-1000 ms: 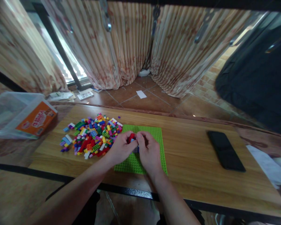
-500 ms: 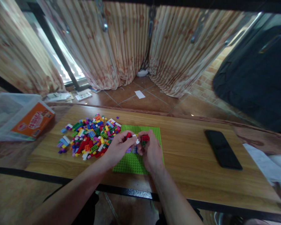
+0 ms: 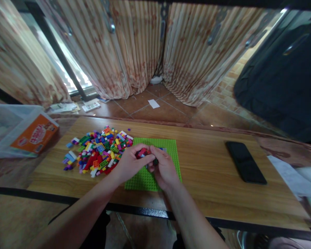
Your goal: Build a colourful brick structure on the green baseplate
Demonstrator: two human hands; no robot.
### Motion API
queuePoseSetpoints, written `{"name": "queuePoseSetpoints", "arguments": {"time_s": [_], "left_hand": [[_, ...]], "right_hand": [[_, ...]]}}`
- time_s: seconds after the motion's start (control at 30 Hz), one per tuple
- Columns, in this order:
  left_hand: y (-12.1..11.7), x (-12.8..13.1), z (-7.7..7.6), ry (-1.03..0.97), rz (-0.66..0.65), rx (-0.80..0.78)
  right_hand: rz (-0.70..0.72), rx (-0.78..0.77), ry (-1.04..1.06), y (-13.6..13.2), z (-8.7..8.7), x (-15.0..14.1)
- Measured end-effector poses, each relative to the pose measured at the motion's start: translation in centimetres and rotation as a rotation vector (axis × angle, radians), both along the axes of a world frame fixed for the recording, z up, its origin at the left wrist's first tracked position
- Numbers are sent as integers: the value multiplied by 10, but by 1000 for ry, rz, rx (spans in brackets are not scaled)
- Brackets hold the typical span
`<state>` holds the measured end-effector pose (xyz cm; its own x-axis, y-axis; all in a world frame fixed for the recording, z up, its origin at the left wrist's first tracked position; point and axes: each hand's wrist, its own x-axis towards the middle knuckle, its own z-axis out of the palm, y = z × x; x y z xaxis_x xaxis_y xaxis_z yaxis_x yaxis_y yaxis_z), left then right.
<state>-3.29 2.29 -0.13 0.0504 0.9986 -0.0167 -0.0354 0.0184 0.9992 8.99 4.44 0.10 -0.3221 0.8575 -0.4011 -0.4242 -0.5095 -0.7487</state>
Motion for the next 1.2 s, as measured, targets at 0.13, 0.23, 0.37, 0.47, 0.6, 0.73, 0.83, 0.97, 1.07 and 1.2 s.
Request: {"name": "queuePoseSetpoints", "arguments": {"time_s": [0.13,0.23,0.37,0.47,0.6,0.73,0.83,0.97,1.07,1.2], "left_hand": [[4,0,4,-229,134,-125],[5,-2,3,-303,249,-195],[4,-2,4,-202,294,-151],[3,1,4,-120,267,-80],[1,4,2,-127,219,-92],[2,4,2,-174,200,-125],[3,4,2,-174,171,-146],[3,3,2,-279,185,-161],[4,1,2,-431,239,-208],[6,-3,3,-529,323,-265]], "right_hand": [[-3,-114,100,3,3,3],[-19,-115,64,2,3,4],[16,33,-100,-3,1,-2],[40,120,-210,-7,1,-7],[88,122,-273,-7,3,-6],[115,161,-260,-5,2,-3],[102,182,-238,-5,0,-1],[127,187,-206,-6,2,-2],[129,150,-90,-6,7,-1],[119,9,97,-4,14,5]]}}
